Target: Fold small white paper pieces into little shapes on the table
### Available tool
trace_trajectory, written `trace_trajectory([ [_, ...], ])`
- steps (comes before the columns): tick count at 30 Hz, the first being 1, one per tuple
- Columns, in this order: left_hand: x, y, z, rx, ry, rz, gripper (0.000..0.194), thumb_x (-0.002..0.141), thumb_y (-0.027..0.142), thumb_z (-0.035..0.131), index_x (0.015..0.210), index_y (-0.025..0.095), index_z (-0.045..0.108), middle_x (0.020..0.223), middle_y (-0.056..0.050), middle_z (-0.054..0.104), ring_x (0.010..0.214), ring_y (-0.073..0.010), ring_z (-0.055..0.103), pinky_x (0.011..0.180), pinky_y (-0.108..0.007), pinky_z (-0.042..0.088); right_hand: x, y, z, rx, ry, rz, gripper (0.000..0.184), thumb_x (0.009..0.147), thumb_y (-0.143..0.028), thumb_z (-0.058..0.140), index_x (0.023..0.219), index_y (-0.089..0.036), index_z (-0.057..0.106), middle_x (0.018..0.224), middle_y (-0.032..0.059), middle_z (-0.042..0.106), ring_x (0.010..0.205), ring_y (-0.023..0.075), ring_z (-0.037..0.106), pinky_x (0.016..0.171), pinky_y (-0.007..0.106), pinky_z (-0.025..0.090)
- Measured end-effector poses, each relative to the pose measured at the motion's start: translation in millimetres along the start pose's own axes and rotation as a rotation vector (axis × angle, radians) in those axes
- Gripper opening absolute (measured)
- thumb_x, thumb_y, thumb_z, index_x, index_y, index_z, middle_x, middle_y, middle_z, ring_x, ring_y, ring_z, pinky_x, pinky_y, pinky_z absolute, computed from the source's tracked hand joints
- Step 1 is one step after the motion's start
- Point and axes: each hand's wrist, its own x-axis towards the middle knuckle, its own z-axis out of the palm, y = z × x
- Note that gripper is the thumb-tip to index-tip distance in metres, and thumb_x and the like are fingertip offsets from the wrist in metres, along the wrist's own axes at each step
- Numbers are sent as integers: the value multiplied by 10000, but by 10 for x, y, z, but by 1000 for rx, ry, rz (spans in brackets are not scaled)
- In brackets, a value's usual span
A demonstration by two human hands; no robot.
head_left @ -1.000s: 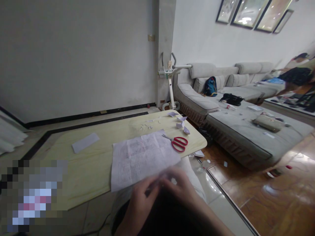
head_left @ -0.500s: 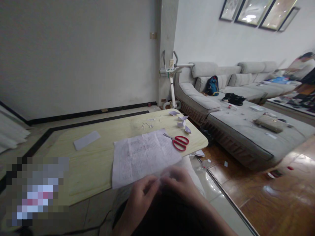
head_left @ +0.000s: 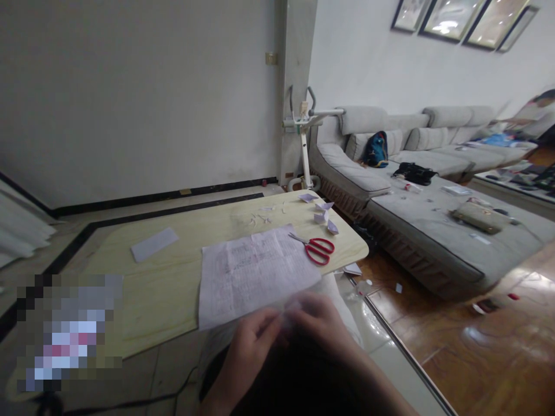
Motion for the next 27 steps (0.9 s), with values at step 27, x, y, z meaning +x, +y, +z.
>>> trace_trajectory([
  [27,3,-94,83,-71,-114,9,289,900,392,502,830,170,673,768,-16,706,720,-161,657,665,-239,497,10,46,68,181,33,43,273,765,-379,684,664,-136,609,559,-13,567,487,97,505,462,200,376],
])
